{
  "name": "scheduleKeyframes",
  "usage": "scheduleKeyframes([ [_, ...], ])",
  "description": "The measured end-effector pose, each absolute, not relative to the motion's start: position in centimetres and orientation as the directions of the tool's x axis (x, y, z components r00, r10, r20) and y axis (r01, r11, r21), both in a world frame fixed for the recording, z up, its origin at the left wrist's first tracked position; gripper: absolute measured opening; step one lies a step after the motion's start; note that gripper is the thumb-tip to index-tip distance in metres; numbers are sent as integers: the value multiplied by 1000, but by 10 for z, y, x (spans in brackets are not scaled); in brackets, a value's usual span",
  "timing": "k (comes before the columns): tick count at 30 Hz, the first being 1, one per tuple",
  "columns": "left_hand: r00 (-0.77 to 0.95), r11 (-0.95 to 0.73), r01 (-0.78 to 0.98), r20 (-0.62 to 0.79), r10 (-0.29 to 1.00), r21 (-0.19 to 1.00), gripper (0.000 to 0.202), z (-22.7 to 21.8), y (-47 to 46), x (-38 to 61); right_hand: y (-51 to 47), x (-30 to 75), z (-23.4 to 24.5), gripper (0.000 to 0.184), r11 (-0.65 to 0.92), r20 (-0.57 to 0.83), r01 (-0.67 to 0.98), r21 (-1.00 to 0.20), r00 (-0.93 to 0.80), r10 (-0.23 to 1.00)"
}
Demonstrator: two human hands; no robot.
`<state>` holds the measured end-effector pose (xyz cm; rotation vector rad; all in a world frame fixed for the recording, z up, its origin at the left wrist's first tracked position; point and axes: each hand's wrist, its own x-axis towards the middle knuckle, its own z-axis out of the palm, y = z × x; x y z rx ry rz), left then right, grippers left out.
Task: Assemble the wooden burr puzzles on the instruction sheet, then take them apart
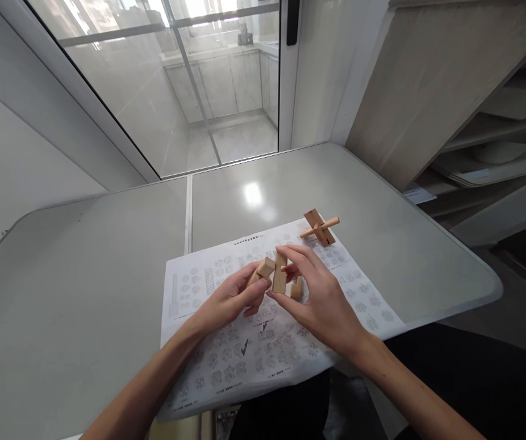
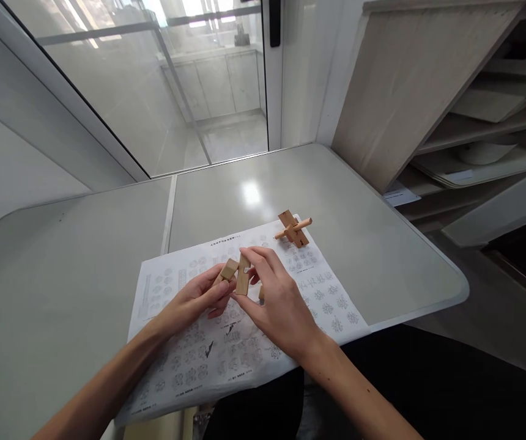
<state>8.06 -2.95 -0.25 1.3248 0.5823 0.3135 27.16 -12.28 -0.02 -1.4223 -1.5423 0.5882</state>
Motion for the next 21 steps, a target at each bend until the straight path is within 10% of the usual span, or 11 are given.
scheduleKeyframes([
  [21,711,309,93,-280,645,947,41,-4,-26,82,-130,298,-32,69,118,201,758,-641,18,979],
])
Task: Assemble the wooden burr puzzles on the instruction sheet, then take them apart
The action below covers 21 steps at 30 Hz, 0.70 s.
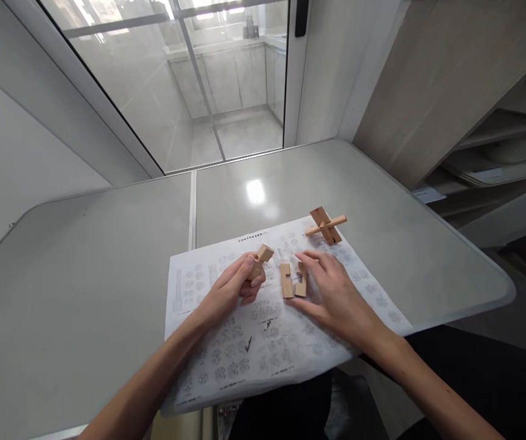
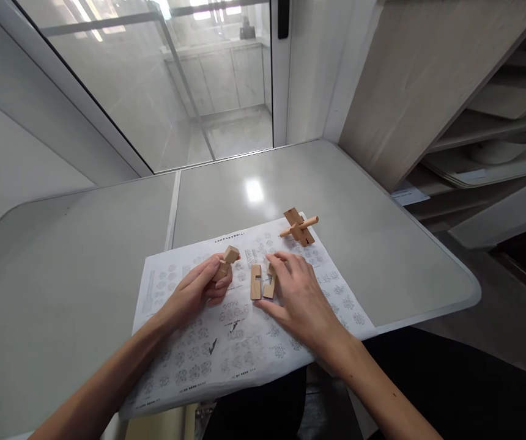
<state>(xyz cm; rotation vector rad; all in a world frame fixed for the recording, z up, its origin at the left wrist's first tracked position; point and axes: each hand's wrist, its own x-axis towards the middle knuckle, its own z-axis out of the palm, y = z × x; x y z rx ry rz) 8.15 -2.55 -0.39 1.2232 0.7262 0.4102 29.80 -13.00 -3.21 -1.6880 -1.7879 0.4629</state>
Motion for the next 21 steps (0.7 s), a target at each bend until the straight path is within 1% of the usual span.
scheduleKeyframes([
  [2,723,325,93,-289,628,941,40,-3,-25,81,-132,306,-34,62,103,193,771,-629,26,981],
  [5,762,332,99,-286,580,938,36,-3,-25,80,-134,315,-32,52,127,189,772,-622,-9,982],
  [9,804,312,104,-265,532,944,31,-3,-26,78,-137,320,-15,55,147,231,714,-685,22,973],
  [12,803,242,145,-257,538,959,36,-4,-27,79,-140,315,2,59,238,316,666,-707,-3,949],
  [16,803,115,229,-254,539,967,42,-3,-28,81,-139,300,18,61,352,386,671,-652,-105,916],
  [21,826,85,225,-237,512,971,43,4,-34,82,-131,287,19,57,398,402,698,-595,-170,900],
])
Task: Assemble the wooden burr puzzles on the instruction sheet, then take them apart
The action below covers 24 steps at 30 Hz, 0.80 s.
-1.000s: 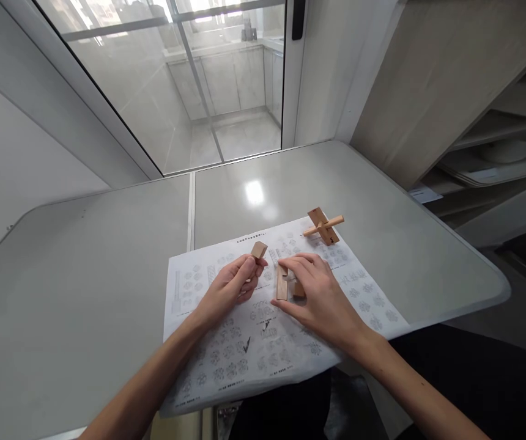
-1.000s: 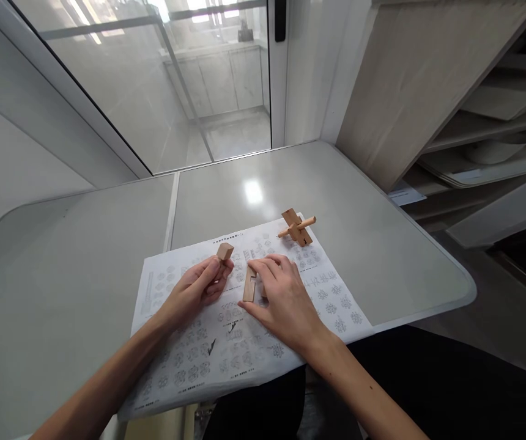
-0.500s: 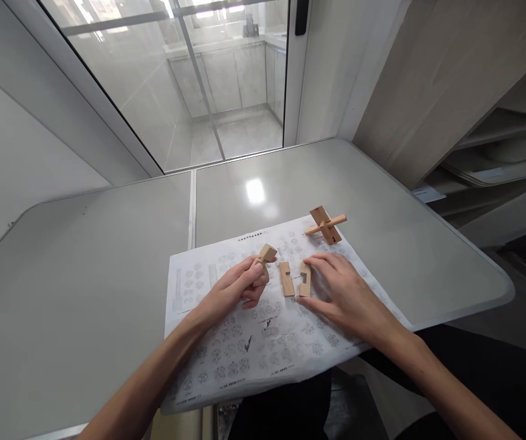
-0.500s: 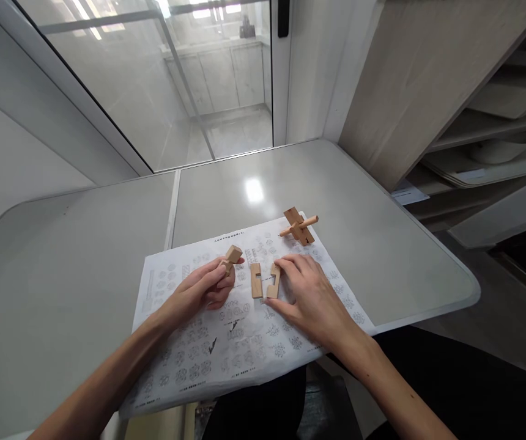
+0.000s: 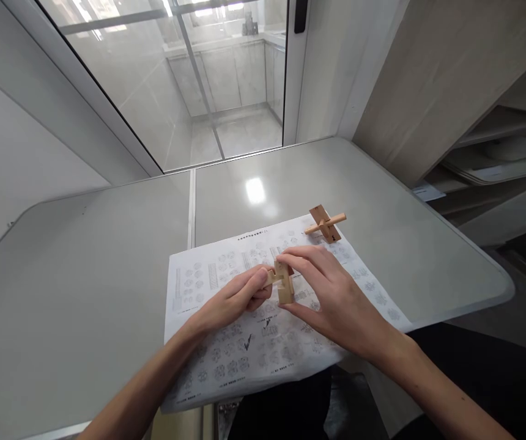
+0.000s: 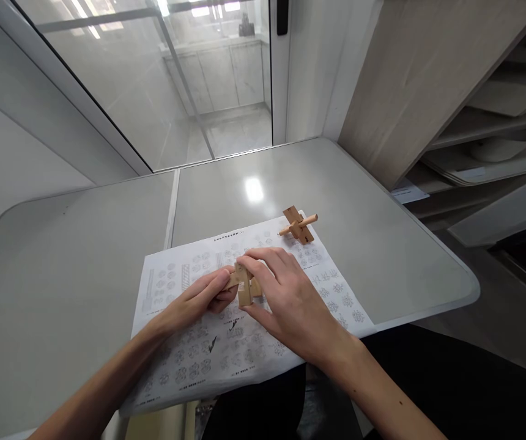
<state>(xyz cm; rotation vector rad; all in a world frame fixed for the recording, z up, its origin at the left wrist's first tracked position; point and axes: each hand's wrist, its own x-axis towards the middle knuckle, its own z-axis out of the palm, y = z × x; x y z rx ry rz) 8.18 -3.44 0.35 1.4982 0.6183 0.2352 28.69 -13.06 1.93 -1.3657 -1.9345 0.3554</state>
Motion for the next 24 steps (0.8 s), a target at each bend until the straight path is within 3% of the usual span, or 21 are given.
scheduleKeyframes([
  [7,848,-36,248,-199,490,968,48,2,-38,80,-126,285,18,62,383,341,672,-634,-202,918],
  [13,819,-9,245,-202,538,969,47,-3,-41,81,-128,285,18,67,325,276,635,-701,-179,944],
  [24,757,-167,295,-123,642,941,49,-4,-45,83,-130,269,6,60,389,419,721,-574,-150,896],
])
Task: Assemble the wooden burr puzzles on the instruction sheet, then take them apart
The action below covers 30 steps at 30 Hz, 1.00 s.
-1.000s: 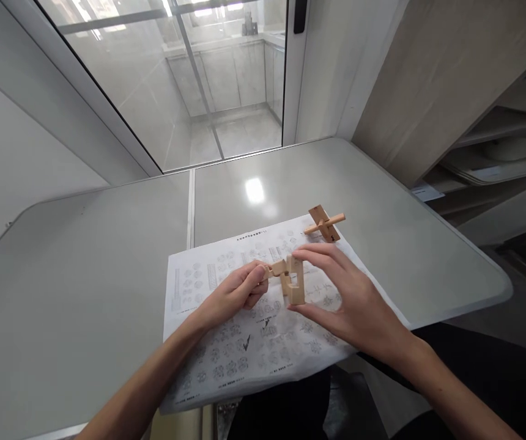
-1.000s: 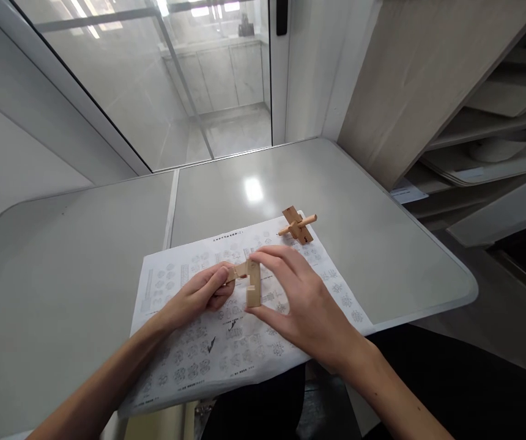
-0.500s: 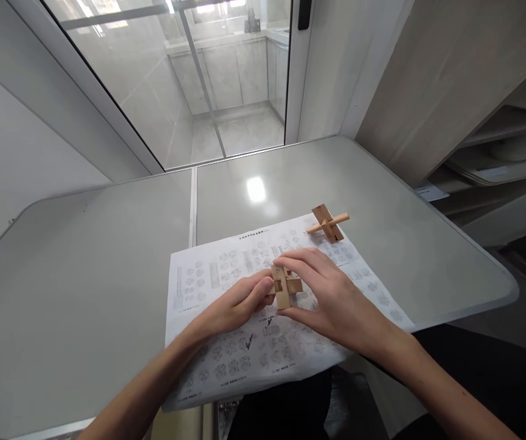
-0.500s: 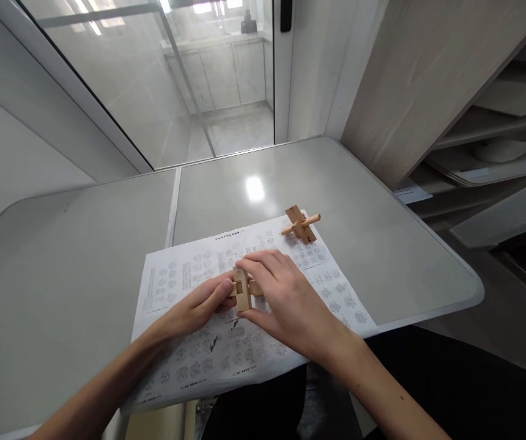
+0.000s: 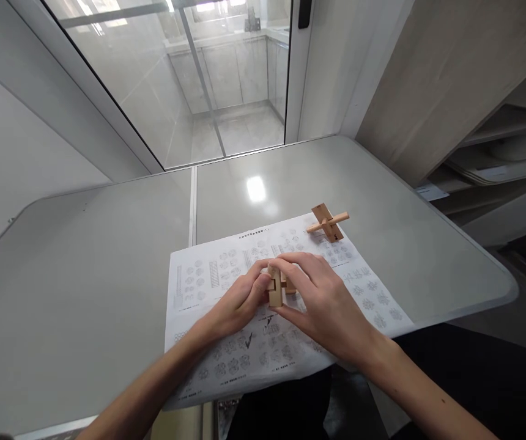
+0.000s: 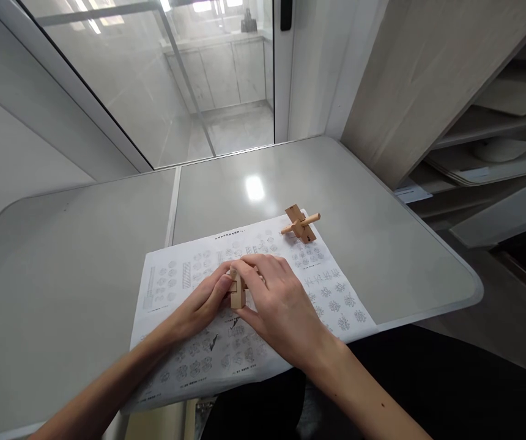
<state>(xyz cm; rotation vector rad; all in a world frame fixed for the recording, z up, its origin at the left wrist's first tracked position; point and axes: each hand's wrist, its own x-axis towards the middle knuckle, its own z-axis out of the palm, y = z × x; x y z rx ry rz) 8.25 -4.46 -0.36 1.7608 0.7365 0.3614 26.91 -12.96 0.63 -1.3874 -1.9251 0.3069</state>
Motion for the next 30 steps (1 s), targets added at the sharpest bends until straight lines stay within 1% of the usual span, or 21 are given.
scheduleKeyframes([
  [3,746,-181,333,-141,651,925,52,-7,-45,82,-129,266,4,55,398,450,729,-557,-138,882],
  [5,743,-188,335,-136,656,923,53,-9,-45,82,-128,266,3,56,394,446,715,-577,-129,886],
  [8,754,-176,284,-106,649,943,50,-8,-45,83,-127,266,2,58,377,424,682,-626,-108,899],
  [12,778,-123,209,-88,622,970,49,-2,-46,85,-125,267,2,54,366,417,643,-673,-78,905],
  [15,777,-123,193,-75,624,974,47,2,-46,86,-125,267,4,52,345,399,617,-707,-55,915],
  [17,800,-123,186,-77,596,975,44,3,-45,86,-125,269,5,51,330,383,606,-724,-45,922],
  [20,846,-125,161,-71,528,979,43,2,-44,86,-126,274,5,52,310,345,572,-759,-50,937],
  [22,861,-132,148,-62,505,980,42,2,-43,87,-127,277,5,54,295,314,540,-788,-58,948],
  [25,870,-137,138,-54,490,981,42,2,-43,87,-128,281,4,57,281,292,515,-810,-63,954],
  [30,869,-142,133,-47,492,981,41,2,-43,85,-129,282,0,60,298,311,496,-815,-58,949],
])
